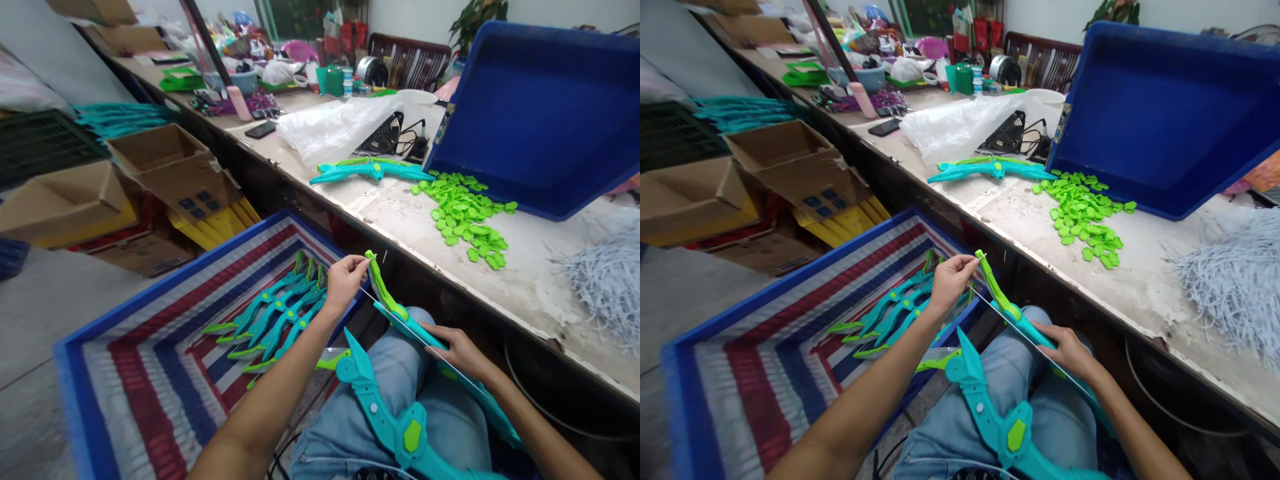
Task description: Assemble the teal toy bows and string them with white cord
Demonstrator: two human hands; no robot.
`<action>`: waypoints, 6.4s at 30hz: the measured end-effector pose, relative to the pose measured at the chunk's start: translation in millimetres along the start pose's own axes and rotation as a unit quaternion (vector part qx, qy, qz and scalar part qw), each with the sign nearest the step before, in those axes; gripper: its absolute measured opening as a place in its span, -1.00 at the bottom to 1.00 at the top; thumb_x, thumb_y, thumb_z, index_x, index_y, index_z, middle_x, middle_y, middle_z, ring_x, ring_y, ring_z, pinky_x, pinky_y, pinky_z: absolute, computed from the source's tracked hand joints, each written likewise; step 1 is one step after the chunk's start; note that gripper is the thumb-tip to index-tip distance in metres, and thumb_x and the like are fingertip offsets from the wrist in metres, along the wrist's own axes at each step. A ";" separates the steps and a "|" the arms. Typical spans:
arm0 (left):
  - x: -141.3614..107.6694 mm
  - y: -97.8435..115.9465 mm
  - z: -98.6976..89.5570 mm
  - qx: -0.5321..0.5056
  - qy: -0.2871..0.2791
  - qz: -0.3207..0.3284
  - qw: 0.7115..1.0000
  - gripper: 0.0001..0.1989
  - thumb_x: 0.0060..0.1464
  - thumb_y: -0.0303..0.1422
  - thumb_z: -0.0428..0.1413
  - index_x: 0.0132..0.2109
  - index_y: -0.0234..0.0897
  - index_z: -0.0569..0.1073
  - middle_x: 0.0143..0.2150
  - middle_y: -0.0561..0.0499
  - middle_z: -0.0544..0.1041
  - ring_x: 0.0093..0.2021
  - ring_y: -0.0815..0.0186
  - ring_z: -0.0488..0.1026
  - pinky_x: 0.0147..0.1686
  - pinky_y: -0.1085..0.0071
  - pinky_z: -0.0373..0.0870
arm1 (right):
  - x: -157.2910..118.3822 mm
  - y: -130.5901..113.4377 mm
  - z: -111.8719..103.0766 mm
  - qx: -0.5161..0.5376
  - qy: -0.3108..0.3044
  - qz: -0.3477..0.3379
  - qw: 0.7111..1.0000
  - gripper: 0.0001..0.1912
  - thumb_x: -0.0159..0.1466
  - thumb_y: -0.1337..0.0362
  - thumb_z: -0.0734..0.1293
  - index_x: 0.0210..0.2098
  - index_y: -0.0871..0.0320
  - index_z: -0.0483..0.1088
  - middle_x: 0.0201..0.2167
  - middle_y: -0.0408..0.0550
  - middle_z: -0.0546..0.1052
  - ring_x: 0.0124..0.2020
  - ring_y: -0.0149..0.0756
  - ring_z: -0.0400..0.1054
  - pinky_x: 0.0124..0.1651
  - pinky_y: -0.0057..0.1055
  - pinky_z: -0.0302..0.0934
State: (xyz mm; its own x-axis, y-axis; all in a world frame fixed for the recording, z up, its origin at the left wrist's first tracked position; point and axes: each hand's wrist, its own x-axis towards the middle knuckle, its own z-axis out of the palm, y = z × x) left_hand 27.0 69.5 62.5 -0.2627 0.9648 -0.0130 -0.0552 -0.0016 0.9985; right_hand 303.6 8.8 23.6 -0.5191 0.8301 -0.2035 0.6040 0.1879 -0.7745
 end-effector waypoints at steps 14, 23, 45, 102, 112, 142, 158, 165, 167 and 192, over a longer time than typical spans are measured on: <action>-18.6 1.1 -18.8 -0.128 -0.095 -0.065 0.985 -0.59 -0.14 -0.14 0.28 -0.24 -0.34 0.39 -0.66 0.15 0.41 -0.70 0.50 0.23 -0.68 0.55 0.20 | 53.3 -65.8 -6.3 -0.079 0.169 -0.119 0.975 -0.68 0.30 0.14 0.23 -0.02 0.05 0.46 -0.16 0.02 0.52 -0.13 -0.20 0.42 -0.05 -0.27 0.32; -33.5 0.1 -30.4 -0.137 -0.091 -0.083 0.983 -0.59 -0.13 -0.13 0.26 -0.22 -0.32 0.38 -0.64 0.18 0.38 -0.67 0.47 0.27 -0.64 0.53 0.26 | 129.6 -134.4 4.6 -0.046 0.138 -0.204 0.968 -0.81 0.22 0.20 0.32 -0.45 0.15 0.45 -0.48 -0.11 0.50 -0.43 -0.35 0.36 -0.34 -0.41 0.22; -14.3 7.6 -57.2 -0.282 -0.100 -0.166 0.940 -0.88 -0.17 -0.39 0.22 -0.41 -0.36 0.55 -0.39 -0.04 0.54 -0.33 0.32 0.42 -0.24 0.41 0.31 | 105.2 -142.4 82.0 0.009 0.336 -0.166 0.927 -0.86 0.23 0.20 0.32 -0.41 0.11 0.42 -0.35 -0.04 0.48 -0.17 -0.19 0.39 -0.07 -0.20 0.29; -19.4 -2.3 -56.2 0.342 -0.145 0.347 0.861 -0.78 0.20 -0.31 0.02 -0.24 -0.25 0.56 -0.23 -0.09 0.55 -0.15 0.21 0.41 -0.08 0.25 0.32 | 101.6 -113.9 52.8 -0.212 0.348 -0.179 0.896 -0.84 0.28 0.36 0.17 -0.40 0.16 0.35 -0.43 -0.06 0.44 -0.40 -0.33 0.32 -0.30 -0.43 0.18; -226.2 -67.9 -142.9 0.368 -0.215 0.035 0.904 -0.80 0.16 -0.33 0.07 -0.10 -0.26 0.48 -0.14 -0.09 0.53 -0.13 0.23 0.47 -0.10 0.33 0.40 | 103.0 -120.9 60.2 -0.203 0.351 -0.232 0.884 -0.82 0.30 0.32 0.19 -0.22 0.15 0.42 -0.27 0.03 0.48 -0.18 -0.17 0.31 -0.09 -0.22 0.18; -174.3 -19.4 -94.1 -0.290 -0.078 -0.324 0.897 -0.59 -0.25 -0.23 0.36 -0.25 -0.35 0.48 -0.58 0.03 0.45 -0.55 0.38 0.40 -0.69 0.58 0.01 | 90.9 -66.3 140.5 0.189 -0.125 -0.016 0.974 -0.39 0.04 0.29 0.45 0.10 0.16 0.37 -0.06 -0.02 0.54 -0.04 -0.16 0.41 0.07 -0.23 0.26; -105.0 -14.6 -112.9 0.037 0.092 -0.040 0.994 -0.80 -0.03 -0.25 0.17 -0.38 -0.34 0.48 -0.53 0.03 0.53 -0.63 0.47 0.33 -0.61 0.53 0.29 | 88.2 -58.8 138.9 0.355 -0.111 0.053 0.927 -0.36 -0.09 0.26 0.52 0.02 0.12 0.45 -0.04 -0.02 0.55 -0.01 -0.13 0.42 0.14 -0.14 0.22; -98.6 -14.9 -110.1 0.057 0.072 -0.018 0.996 -0.82 0.01 -0.27 0.14 -0.37 -0.33 0.48 -0.52 0.03 0.53 -0.62 0.45 0.34 -0.60 0.52 0.28 | 86.7 -57.7 139.9 0.355 -0.091 0.064 0.928 -0.33 -0.12 0.25 0.54 0.02 0.11 0.45 -0.06 -0.02 0.56 -0.01 -0.11 0.42 0.13 -0.12 0.23; -97.7 -15.0 -109.4 0.067 0.060 -0.012 0.996 -0.82 0.03 -0.28 0.13 -0.35 -0.33 0.49 -0.51 0.03 0.53 -0.61 0.45 0.34 -0.59 0.53 0.27 | 86.2 -58.1 140.0 0.354 -0.093 0.061 0.929 -0.34 -0.11 0.24 0.54 0.02 0.11 0.45 -0.06 -0.02 0.56 -0.01 -0.10 0.42 0.14 -0.11 0.23; -97.0 7.0 -121.6 0.150 -0.031 0.013 0.988 -0.86 0.09 -0.32 0.05 -0.34 -0.29 0.44 -0.47 0.03 0.54 -0.58 0.43 0.38 -0.55 0.51 0.30 | 79.9 -57.7 145.4 0.331 -0.039 0.053 0.941 -0.35 -0.11 0.21 0.53 0.01 0.09 0.47 -0.06 -0.03 0.56 0.02 -0.05 0.41 0.16 -0.09 0.21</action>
State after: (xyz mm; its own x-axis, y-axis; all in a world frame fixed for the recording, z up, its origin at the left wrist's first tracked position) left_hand -65.1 -56.1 64.2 -0.1997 0.9798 0.0072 0.2409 0.0420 0.9696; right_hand 139.4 -12.0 -35.0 -0.5359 0.7792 -0.3249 0.1604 -0.2839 -0.9453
